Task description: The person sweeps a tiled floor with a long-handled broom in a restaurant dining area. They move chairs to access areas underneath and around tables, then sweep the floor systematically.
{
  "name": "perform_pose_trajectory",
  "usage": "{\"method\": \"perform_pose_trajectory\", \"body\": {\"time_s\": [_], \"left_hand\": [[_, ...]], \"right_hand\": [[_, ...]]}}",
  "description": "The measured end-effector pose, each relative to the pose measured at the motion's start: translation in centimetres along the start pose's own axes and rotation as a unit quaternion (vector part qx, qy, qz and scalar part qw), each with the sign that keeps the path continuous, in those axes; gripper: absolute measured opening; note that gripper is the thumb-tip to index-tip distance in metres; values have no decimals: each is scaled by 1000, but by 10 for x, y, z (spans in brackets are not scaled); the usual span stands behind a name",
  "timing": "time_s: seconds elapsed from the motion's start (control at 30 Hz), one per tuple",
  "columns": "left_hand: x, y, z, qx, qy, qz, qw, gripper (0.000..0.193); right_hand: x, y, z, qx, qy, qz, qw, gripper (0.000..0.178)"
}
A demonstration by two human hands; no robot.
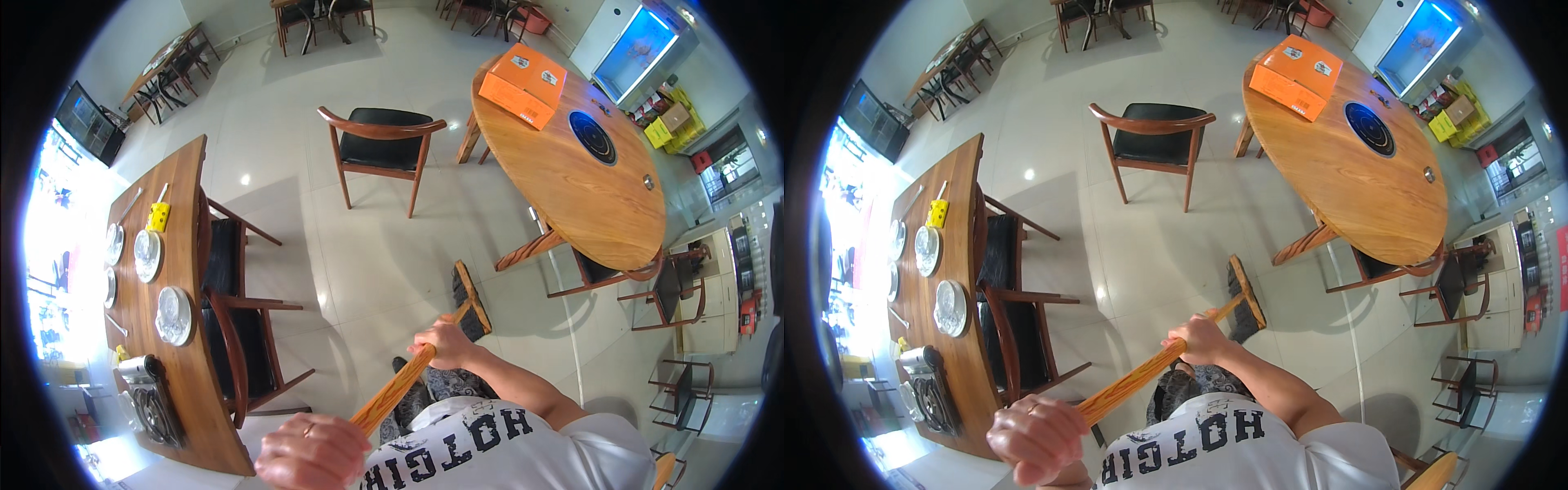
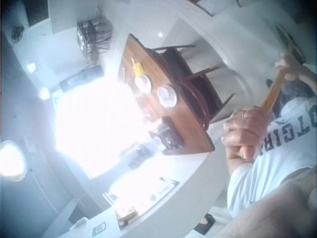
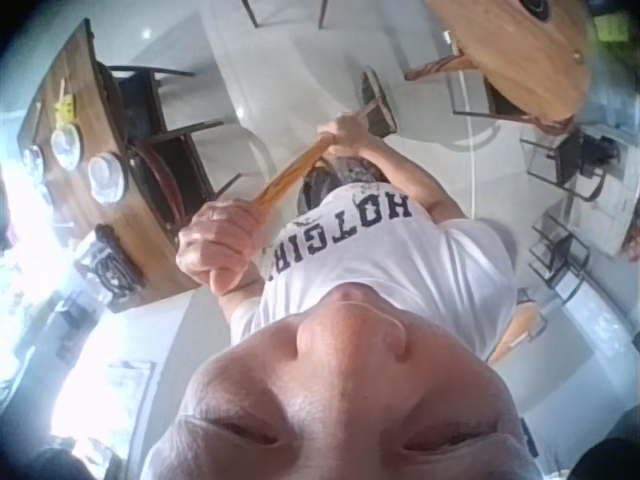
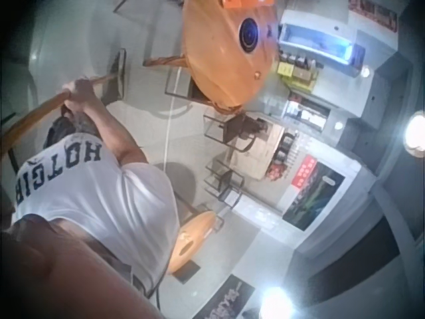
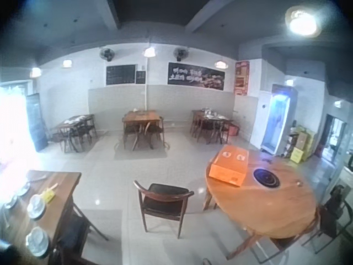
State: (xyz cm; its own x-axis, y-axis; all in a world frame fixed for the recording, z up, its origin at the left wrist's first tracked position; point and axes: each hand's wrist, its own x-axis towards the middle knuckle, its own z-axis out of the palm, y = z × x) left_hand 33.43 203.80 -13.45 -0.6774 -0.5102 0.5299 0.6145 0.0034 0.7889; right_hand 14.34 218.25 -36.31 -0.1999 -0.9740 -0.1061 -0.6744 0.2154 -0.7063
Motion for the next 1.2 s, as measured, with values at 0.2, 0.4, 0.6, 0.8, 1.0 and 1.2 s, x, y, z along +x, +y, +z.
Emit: {"method": "perform_pose_trajectory", "body": {"time_s": [0.2,0.4,0.6,0.8,1.0,1.2], "left_hand": [[71,-21,-4,-60,-183,115,974,41],[99,-115,2,-10,-5,23,1000,36],[130,-313,9,107,-6,-142,984,19],[164,-383,15,196,43,-126,971,25],[210,-352,12,266,84,-94,956,38],[222,-352,47,189,-114,13,975,18]], "right_hand": [[39,14,-78,-54,62,3,997,24],[126,127,-155,-100,91,-25,991,22],[195,329,-156,-68,57,9,996,17],[251,384,-111,89,228,100,964,19],[307,344,-116,155,241,9,958,24],[259,341,-138,165,111,35,979,27]]}}
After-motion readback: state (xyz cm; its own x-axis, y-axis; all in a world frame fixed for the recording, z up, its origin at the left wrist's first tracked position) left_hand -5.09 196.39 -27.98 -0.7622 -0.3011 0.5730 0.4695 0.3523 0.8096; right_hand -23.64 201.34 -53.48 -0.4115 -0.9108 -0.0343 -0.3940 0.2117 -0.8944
